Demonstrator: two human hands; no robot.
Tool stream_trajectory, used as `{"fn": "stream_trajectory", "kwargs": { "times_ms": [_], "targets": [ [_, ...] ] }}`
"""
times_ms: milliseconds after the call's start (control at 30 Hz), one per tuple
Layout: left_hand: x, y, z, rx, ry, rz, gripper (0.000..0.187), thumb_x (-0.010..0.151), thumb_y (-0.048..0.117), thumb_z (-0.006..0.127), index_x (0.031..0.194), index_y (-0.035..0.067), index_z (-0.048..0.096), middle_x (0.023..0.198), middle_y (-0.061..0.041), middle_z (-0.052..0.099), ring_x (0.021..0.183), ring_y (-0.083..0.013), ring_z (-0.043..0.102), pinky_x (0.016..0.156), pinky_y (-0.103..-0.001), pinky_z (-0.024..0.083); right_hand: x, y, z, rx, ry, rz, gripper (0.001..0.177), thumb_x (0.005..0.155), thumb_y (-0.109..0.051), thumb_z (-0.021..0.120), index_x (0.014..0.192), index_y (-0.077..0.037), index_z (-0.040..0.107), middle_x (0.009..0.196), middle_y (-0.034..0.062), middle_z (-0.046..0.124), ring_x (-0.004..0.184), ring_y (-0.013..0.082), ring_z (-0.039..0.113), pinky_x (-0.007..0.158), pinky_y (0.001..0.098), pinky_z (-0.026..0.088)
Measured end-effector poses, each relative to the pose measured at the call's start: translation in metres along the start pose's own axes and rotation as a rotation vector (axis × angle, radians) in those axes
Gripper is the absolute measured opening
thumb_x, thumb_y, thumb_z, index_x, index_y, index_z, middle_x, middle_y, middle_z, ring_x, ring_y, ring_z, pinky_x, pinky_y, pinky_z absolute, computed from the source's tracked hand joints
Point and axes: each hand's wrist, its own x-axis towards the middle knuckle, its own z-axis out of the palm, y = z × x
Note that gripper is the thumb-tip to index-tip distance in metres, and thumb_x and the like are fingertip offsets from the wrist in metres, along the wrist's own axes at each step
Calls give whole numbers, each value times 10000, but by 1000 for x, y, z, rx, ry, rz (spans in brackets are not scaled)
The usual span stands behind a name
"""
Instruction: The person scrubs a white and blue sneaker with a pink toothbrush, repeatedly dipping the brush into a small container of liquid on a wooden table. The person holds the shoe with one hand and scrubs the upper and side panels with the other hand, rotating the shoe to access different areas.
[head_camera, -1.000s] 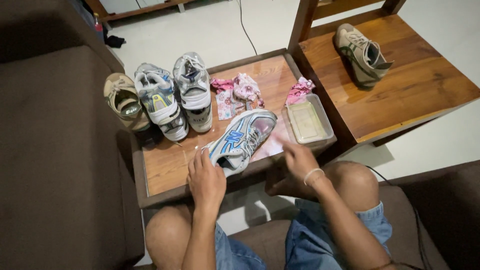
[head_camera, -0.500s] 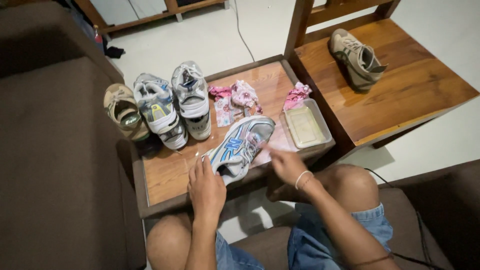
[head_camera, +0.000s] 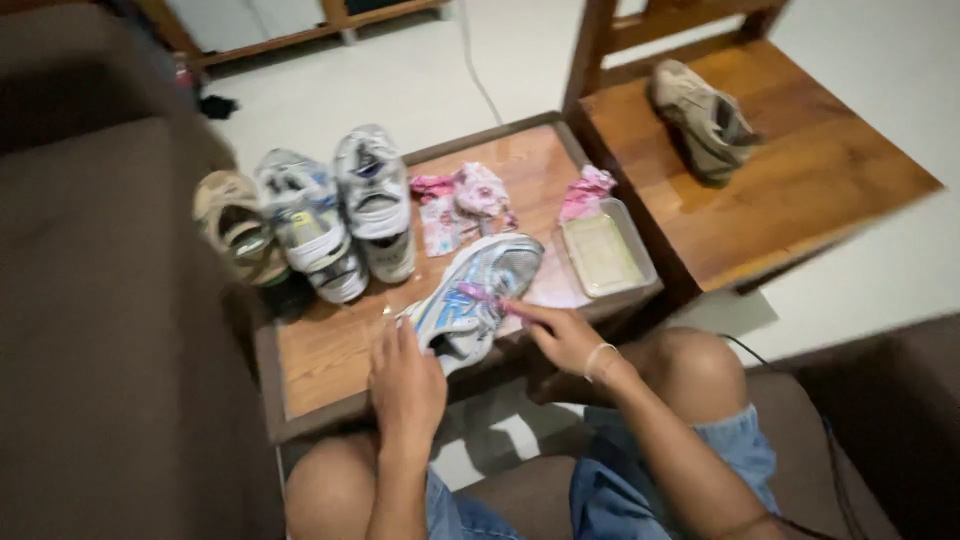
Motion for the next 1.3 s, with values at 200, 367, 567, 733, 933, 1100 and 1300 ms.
{"fn": "stream_trajectory", "kwargs": {
  "times_ms": [200,367,567,733,933,1100,1300],
  "targets": [
    [1,2,-9,-75,-172,-126,603,916,218,572,1472,46,416,1578,-142,399,1396,-395,384,1033,-563,404,-4,-18,-9,-51,-85,-94,590,949,-52,473,1469,-326,527,1338,73,711,1060,262,723,855,333,504],
    [1,3,-10,-53,-218,-174,623,928,254,548,1500,68,389,1586,-149,386,1405,-399,362,994,-612,419,-2,-25,-4,-85,66,46,573,951,-96,457,1438,-384,548,1380,66,675,1151,273,697,910,333,514],
    [1,4,-4,-55,-202,-160,602,934,226,541,1497,67,401,1578,-159,395,1418,-398,357,1010,-603,410,2,2,-4,-1,-7,-56,518,972,-76,485,1440,-284,562,1406,69,650,1263,259,641,1041,342,476],
    [4,7,-11,-75,-180,-158,592,934,196,545,1492,55,407,1562,-156,417,1432,-381,349,1001,-599,412,2,-2,-7,-136,119,86,549,917,-104,486,1385,-358,621,1289,86,721,1103,294,715,896,335,526],
    [-1,-1,10,-8,107,-13,561,833,164,672,1362,23,548,1367,-224,581,1252,-425,519,1025,-518,441,1,61,-11,-34,-58,-38,464,930,-73,502,1353,-175,663,1379,96,660,1260,194,641,1058,270,440],
    [-1,-1,10,-71,241,15,562,729,161,758,1267,41,650,1212,-217,643,1147,-433,604,867,-540,533,-10,38,-72,-149,625,-56,464,988,66,560,1434,-44,625,1385,231,622,1328,354,540,1137,453,419],
    [-3,-2,21,-139,205,-115,540,803,241,667,1323,99,642,1316,-168,628,1265,-377,532,821,-580,536,-30,152,-74,-310,542,241,565,1005,-54,656,1522,-275,593,1333,142,656,1244,344,580,1059,449,462]
  ]
}}
